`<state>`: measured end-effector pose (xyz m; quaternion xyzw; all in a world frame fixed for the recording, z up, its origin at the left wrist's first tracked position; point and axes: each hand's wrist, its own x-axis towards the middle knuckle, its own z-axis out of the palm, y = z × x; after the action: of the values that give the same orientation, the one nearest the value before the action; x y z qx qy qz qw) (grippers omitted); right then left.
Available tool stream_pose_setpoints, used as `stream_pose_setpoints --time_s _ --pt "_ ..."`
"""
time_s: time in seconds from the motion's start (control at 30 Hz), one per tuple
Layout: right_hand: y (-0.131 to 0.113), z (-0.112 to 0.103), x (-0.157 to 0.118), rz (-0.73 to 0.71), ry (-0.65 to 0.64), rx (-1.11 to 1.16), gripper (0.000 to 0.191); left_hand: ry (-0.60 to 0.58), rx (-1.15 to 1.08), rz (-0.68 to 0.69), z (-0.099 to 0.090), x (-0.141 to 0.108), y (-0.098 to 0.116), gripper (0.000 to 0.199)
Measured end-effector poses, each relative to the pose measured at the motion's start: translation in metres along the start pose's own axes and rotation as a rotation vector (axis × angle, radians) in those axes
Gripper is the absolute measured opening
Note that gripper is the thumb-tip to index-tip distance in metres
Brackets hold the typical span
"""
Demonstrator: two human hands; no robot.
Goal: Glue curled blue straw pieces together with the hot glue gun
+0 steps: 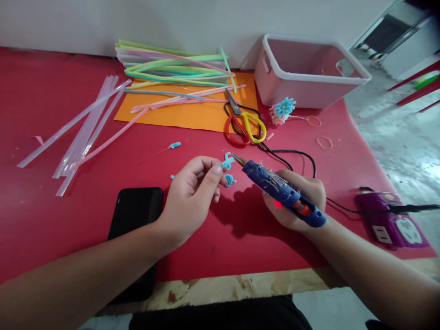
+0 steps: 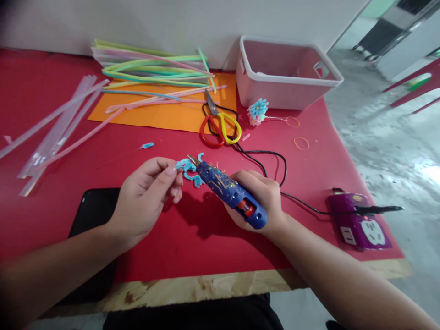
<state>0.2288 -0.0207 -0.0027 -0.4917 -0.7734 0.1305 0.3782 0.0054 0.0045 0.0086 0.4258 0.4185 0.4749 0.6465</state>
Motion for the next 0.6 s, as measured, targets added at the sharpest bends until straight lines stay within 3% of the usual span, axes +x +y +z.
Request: stream_pose_setpoints --time_s 0.6 --pt "-0.0015 -0.0017 -0.0016 -0.027 -0.061 -0.034 0.017 0.016 0.040 0.002 0.0009 0.0007 -0.0007 0.015"
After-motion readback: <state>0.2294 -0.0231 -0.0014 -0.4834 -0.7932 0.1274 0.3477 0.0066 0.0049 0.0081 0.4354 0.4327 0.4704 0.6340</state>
